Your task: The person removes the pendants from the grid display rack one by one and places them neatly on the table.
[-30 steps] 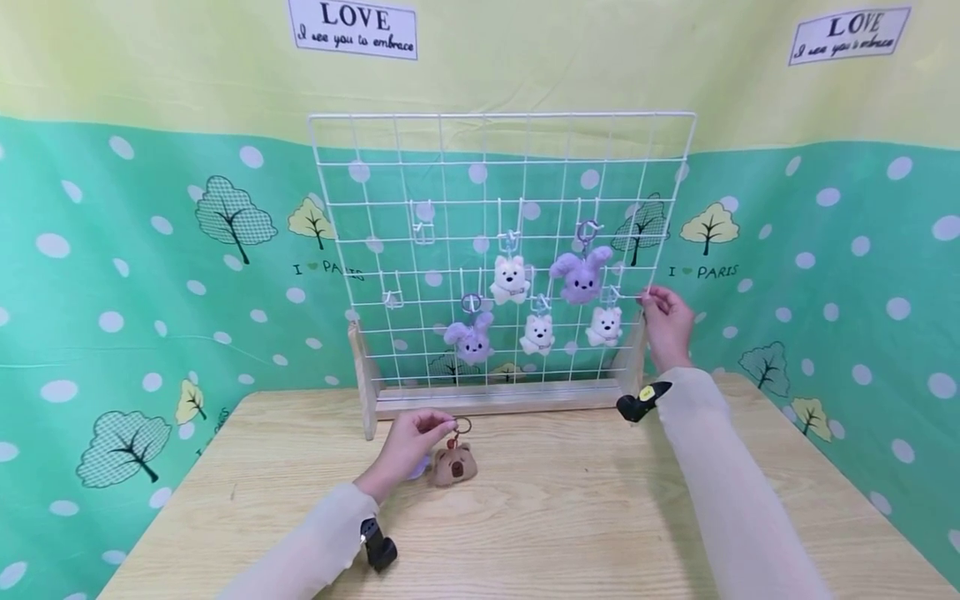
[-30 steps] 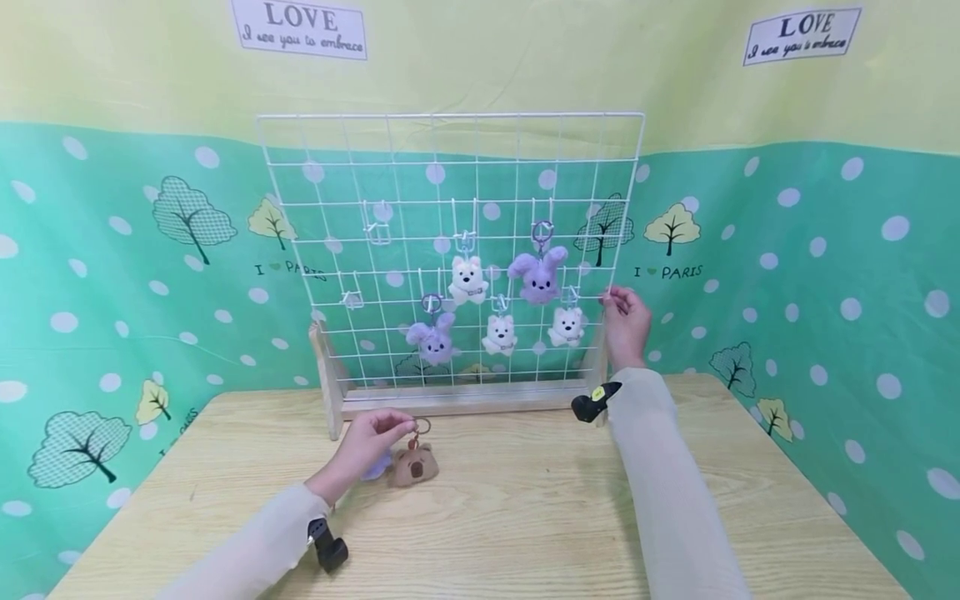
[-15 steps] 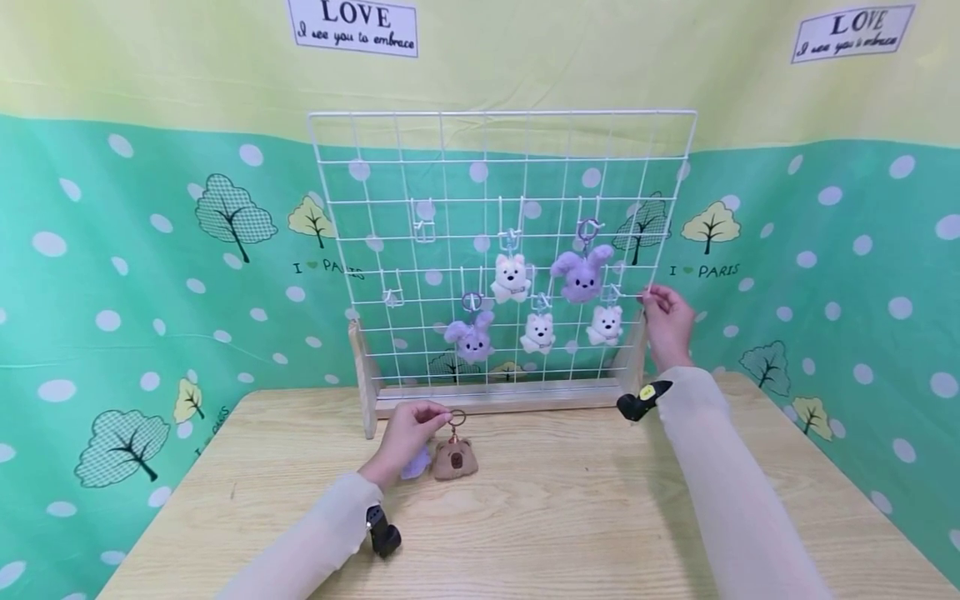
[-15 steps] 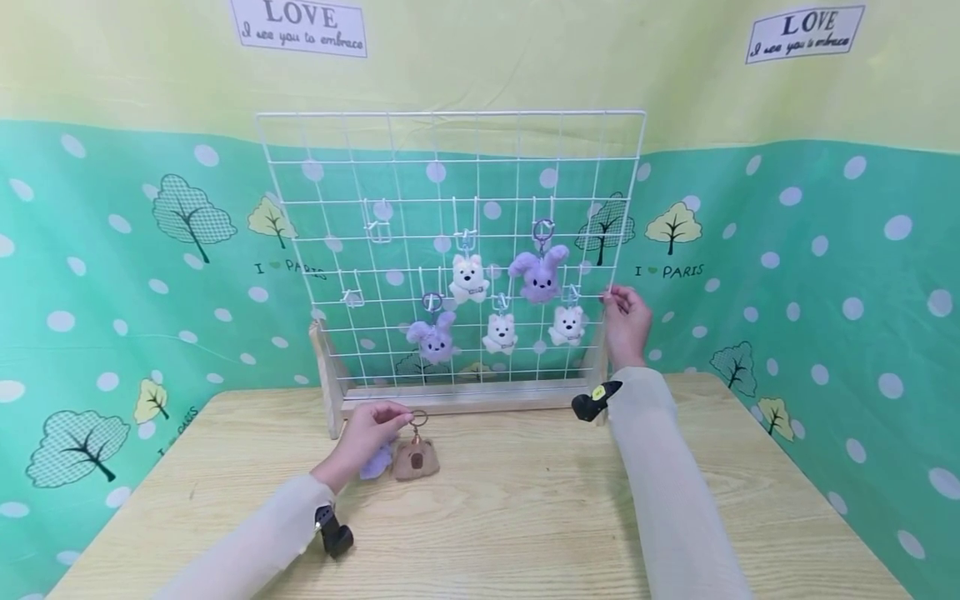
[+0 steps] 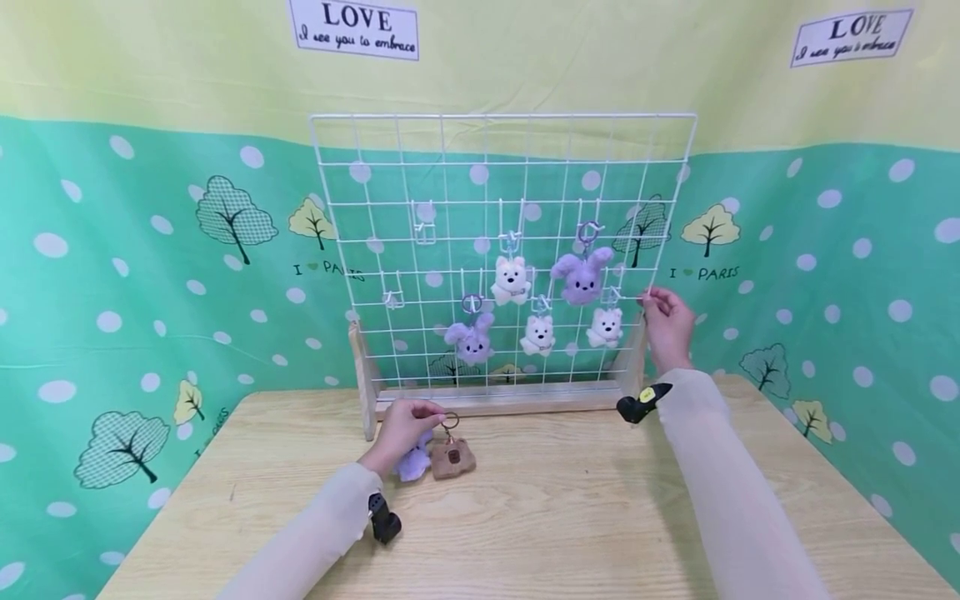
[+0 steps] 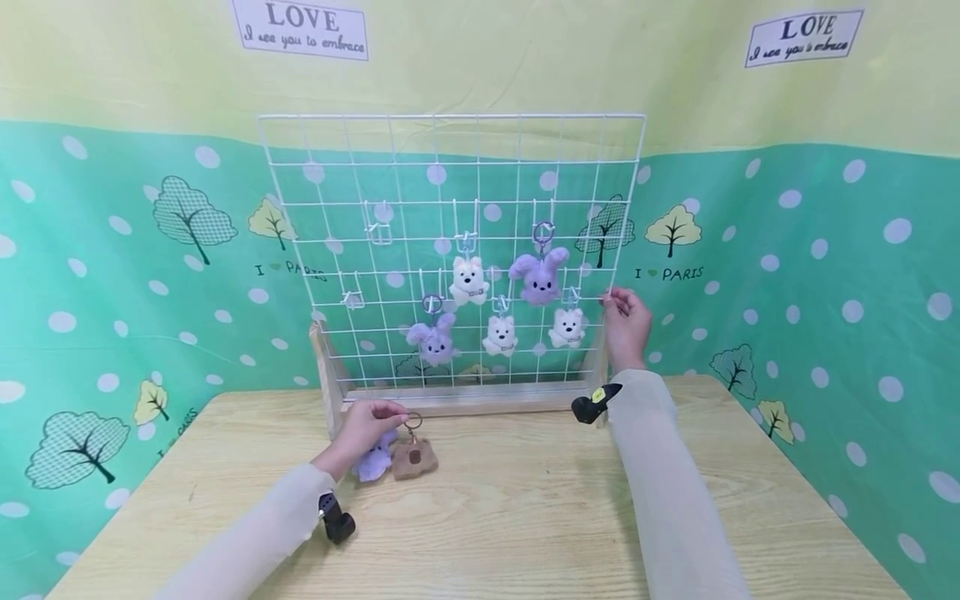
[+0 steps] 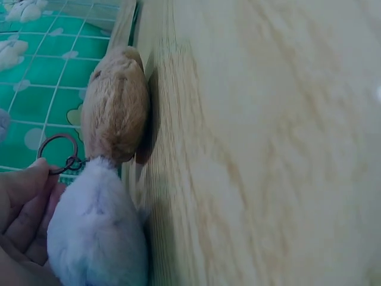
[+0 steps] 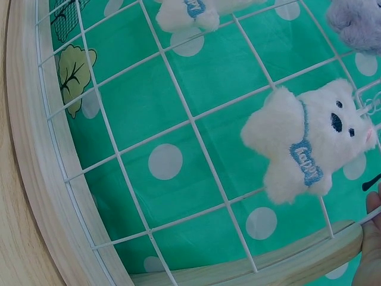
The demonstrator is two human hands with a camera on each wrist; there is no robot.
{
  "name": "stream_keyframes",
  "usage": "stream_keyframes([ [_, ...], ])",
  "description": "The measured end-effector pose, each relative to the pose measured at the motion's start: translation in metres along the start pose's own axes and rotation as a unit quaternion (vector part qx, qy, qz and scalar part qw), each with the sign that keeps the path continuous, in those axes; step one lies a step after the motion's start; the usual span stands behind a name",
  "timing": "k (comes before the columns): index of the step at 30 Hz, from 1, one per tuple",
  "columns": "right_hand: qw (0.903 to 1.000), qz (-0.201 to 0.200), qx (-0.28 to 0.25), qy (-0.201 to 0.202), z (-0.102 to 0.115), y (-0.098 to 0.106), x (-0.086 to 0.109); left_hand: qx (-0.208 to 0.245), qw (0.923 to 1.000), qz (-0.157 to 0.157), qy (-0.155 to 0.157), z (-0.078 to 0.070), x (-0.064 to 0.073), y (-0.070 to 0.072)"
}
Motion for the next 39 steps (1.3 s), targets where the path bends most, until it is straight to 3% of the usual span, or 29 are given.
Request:
stream_keyframes([
  [16,0.9997,0.005,-0.022,0.008,-0.004,0.0,-0.003,-0.018,0.9996,0.005,-0.022,0.007,-0.002,0.003],
  [23,0.9997,0.004,-0.023,0.008,-0.004,0.0,-0.004,-0.013,0.9999,-0.005,-0.008,0.001,-0.003,0.006],
  [32,0.9999,-0.003,-0.011,0.008,-0.003,0.001,-0.001,0.024,0.9992,-0.03,-0.009,-0.031,-0.012,0.015],
  [39,0.9999,-0.008,-0.004,0.012,-0.003,0.001,-0.001,0.059,0.9955,-0.065,-0.035,-0.061,-0.028,0.026],
])
Point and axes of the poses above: each hand's wrist, its own x-axis away from the middle knuckle, its own y-axis out of the back of the hand, z = x × y, the point moved 6 cm from there along -x, towards the middle knuckle, and after that the axes turned 14 degrees about -y, right-handed, at the moved point
